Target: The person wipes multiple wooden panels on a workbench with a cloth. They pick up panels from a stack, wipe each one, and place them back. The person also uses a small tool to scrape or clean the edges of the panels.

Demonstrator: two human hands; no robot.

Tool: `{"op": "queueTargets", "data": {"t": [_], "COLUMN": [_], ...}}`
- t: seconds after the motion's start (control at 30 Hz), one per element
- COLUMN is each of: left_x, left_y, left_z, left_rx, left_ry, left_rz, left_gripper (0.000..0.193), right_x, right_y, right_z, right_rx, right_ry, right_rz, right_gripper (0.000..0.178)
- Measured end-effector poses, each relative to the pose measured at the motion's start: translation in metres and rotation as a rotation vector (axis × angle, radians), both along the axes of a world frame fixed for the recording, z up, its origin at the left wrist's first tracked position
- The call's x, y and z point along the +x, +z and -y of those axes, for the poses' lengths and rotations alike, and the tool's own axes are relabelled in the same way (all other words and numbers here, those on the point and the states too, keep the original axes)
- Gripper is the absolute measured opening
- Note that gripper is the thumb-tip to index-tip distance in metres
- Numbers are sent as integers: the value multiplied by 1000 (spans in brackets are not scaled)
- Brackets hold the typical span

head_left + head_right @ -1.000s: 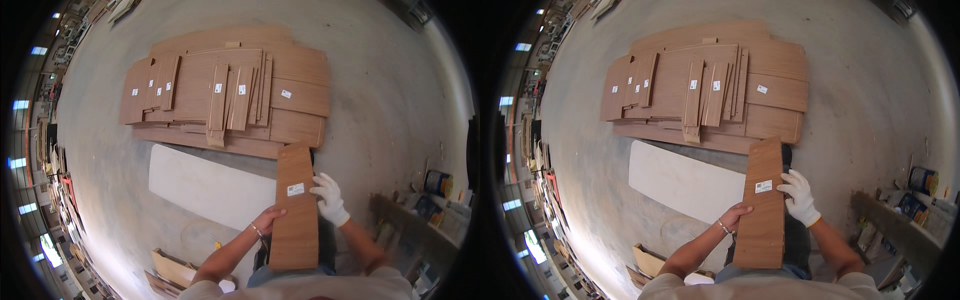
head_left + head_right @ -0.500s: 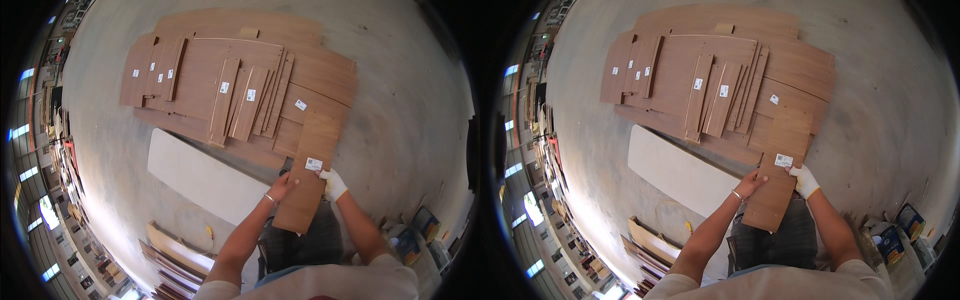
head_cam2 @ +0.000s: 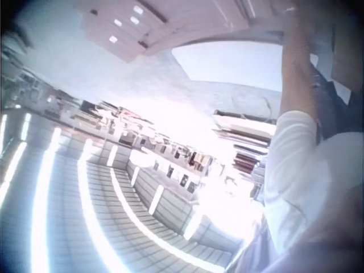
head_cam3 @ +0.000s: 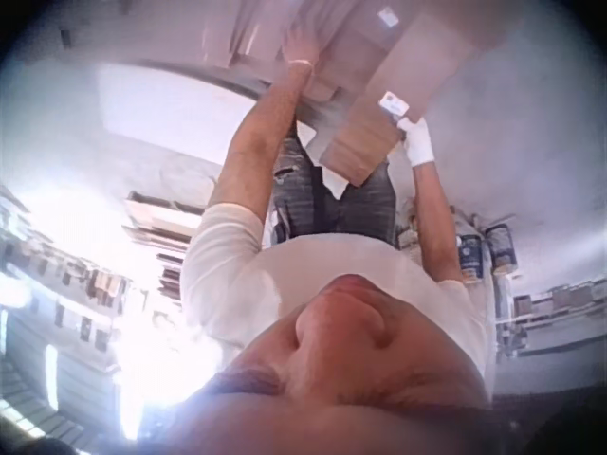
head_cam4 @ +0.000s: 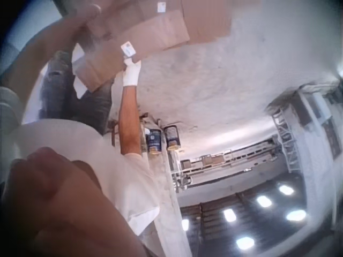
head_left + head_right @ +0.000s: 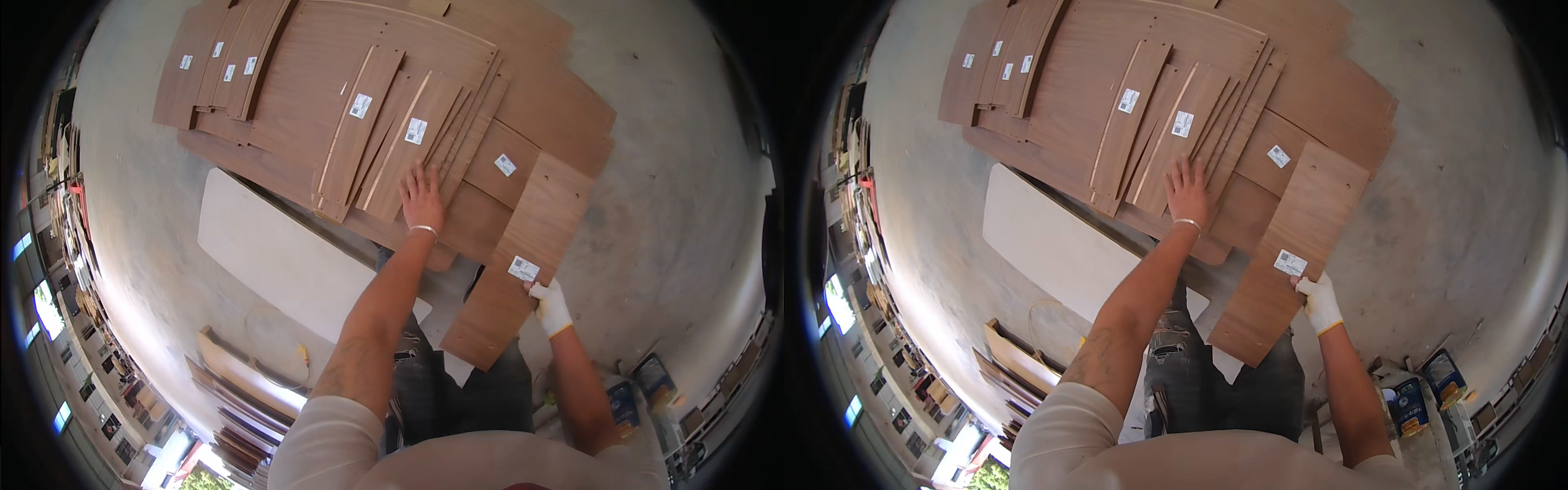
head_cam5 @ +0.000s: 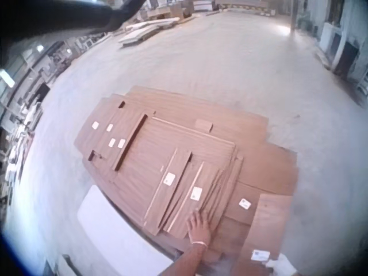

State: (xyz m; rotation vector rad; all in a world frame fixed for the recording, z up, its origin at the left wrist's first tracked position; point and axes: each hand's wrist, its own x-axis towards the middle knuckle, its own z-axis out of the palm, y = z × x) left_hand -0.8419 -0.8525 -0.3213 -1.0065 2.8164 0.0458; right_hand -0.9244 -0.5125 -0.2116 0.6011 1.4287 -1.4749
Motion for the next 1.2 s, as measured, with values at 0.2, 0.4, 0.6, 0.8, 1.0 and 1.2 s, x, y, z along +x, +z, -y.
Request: {"op": "queueTargets", "data": {"t": [0.2, 0.4, 0.6, 0.8, 1.0, 1.2], "left_x": [-21, 4, -16, -58, -94, -94], "left_y": [-24, -27, -29, -35, -35, -32], "left_z": [75, 142, 274, 344, 379, 401], "left_rx": [82, 82, 55, -40, -5, -28], "left_ry": [-45, -177, -274, -164, -47, 25], "left_rz": [-27, -105, -162, -173, -192, -192], "left_gripper": [79, 81, 81, 73, 72, 69], "right_x": [18, 28, 9, -31, -71, -78], "right_y": [-36, -50, -82, -106, -125, -105], "right_z": [64, 173, 334, 426, 467, 529], "right_rx": [51, 93, 4, -52, -10, -7], "right_ry": [-135, -88, -97, -41, -46, 23], "right_rz": [24, 38, -14, -27, -21, -36], "right_gripper": [61, 59, 57, 51, 45, 39]}}
